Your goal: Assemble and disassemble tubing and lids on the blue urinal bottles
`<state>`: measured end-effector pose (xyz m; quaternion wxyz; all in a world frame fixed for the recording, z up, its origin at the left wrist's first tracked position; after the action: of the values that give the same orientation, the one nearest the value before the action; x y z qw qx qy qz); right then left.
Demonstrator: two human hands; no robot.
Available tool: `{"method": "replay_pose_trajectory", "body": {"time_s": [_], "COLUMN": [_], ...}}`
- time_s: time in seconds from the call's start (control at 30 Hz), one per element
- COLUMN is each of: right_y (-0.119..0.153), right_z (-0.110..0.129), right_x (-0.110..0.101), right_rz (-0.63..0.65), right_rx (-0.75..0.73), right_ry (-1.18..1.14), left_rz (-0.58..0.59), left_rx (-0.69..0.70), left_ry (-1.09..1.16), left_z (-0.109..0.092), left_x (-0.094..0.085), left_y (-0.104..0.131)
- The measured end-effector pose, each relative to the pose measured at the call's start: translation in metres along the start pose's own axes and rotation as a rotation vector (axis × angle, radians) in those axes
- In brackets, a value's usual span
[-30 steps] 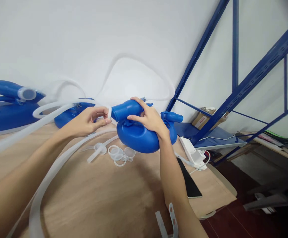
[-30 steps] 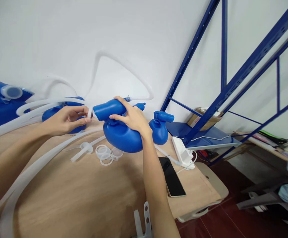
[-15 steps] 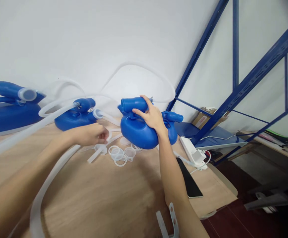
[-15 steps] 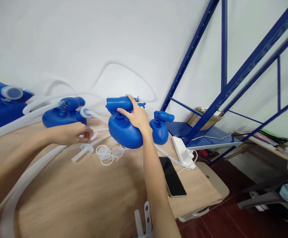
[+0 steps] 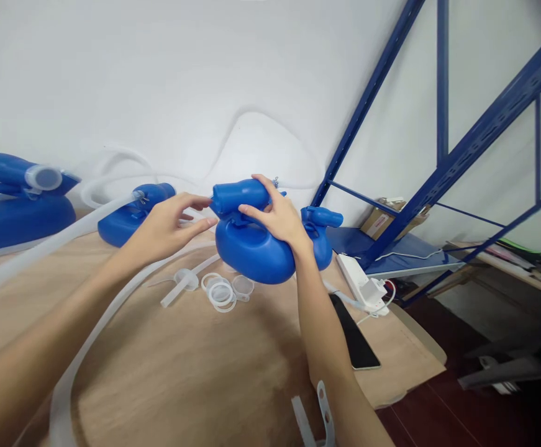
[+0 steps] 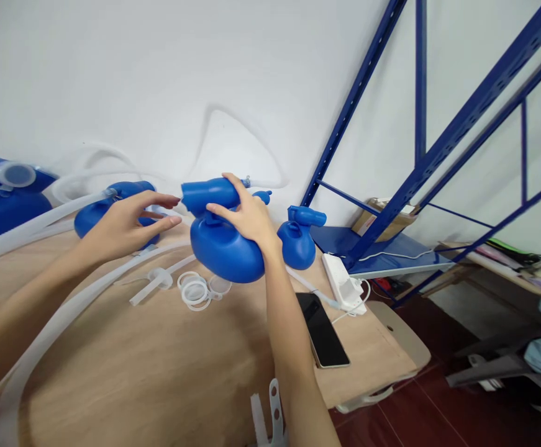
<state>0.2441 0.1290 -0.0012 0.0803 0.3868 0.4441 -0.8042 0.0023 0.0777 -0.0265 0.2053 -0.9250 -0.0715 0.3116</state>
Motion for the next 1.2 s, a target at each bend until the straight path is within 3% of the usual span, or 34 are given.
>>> {"method": "replay_pose_trajectory", "body": {"time_s": [0.2, 0.5, 0.67, 0.83, 0.93, 1.07, 1.2], "right_y": [0.0, 0.002, 0.001, 0.001, 0.0, -0.001, 0.007], "right_z": [0.031, 0.004, -0.001, -0.023, -0.029, -0.034, -0.059], "right_x": [0.01, 0.026, 0.031, 0.021, 0.023, 0.045, 0.068], "right_rz": [0.042, 0.071, 0.016, -0.045, -0.031, -0.058, -0.157], "right_rx": [-0.073, -0.029, 0.013, 0.119, 0.026, -0.044, 0.113], "right_ry": [0.029, -0.222, -0.182, 0.043, 0.167, 0.366, 0.409], "left_rz": [-0.115, -0.312, -0.371, -0.48, -0.498, -0.523, -0.671], "left_rx": [0.043, -0.067, -0.084, -0.158, -0.232, -0.32, -0.255], "left_ry": [0.081, 0.078, 0.094, 0.064, 0.038, 0.068, 0.118], "left_z": [-0.007, 0.0, -0.003, -0.004, -0.005, -0.004, 0.003], "left_x": [-0.003, 0.005, 0.004, -0.018, -0.035, -0.05, -0.072], "left_y": [0.003, 0.0, 0.003, 0.003, 0.0, 0.0, -0.001]}}
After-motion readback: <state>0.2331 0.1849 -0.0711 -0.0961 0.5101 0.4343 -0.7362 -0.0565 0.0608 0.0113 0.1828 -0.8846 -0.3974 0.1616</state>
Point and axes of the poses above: each hand's wrist, its own y-axis away from the middle knuckle, its own x-axis out of the palm, z = x × y, the point moved 4 cm from there along -y, towards the middle knuckle, and after that the axes turned 14 degrees about -x, right-handed, at the moved point
